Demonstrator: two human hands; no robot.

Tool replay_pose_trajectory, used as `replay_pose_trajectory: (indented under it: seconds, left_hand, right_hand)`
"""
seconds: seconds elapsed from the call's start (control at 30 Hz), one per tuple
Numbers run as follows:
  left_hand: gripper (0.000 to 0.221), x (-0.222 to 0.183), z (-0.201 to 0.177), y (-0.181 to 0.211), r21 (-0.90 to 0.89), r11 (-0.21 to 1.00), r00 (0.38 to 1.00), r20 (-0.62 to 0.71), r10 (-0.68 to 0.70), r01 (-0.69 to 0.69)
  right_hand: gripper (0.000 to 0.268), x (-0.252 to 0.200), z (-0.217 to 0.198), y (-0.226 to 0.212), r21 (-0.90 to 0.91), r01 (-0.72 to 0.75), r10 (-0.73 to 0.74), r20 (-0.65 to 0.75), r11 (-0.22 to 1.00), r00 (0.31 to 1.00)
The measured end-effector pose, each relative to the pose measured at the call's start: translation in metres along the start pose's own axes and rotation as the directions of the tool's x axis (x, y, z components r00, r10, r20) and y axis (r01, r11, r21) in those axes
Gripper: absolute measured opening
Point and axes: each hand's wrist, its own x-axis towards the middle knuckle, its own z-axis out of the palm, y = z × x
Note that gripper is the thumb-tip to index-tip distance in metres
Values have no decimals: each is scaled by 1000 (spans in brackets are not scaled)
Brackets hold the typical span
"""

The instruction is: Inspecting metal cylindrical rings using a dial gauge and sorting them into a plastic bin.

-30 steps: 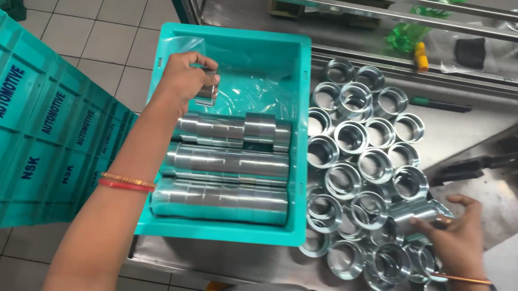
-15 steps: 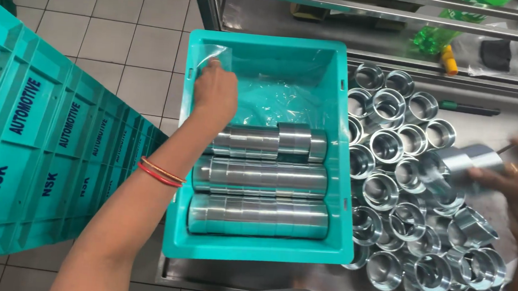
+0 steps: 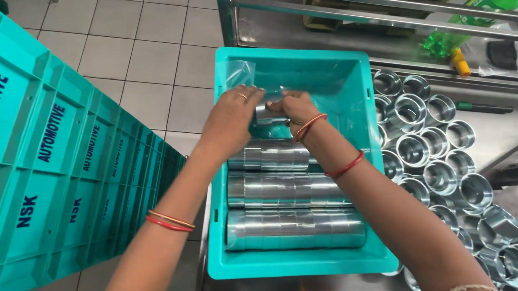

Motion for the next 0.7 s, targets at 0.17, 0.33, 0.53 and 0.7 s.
replay_pose_trajectory:
  seconds: [0.17, 0.33, 0.53, 0.7]
  left_hand:
    - [66, 3, 0, 3, 195, 979, 975, 220, 19, -63]
    - [52, 1, 4, -2, 154, 987, 968, 251, 2, -42]
    - [52, 1, 4, -2, 160, 981, 980, 183, 77, -107]
    - [39, 6, -2, 11, 216, 976, 958, 284, -38, -25]
  right_hand:
    - [42, -46, -2, -21, -47, -114, 119, 133, 992, 984]
    - [51, -103, -41, -55, -982, 183, -46, 180, 52, 983]
    - [66, -201, -70, 4, -726, 563, -574, 674, -396, 465]
    - [28, -207, -145, -41, -824, 532, -625, 314, 194, 715]
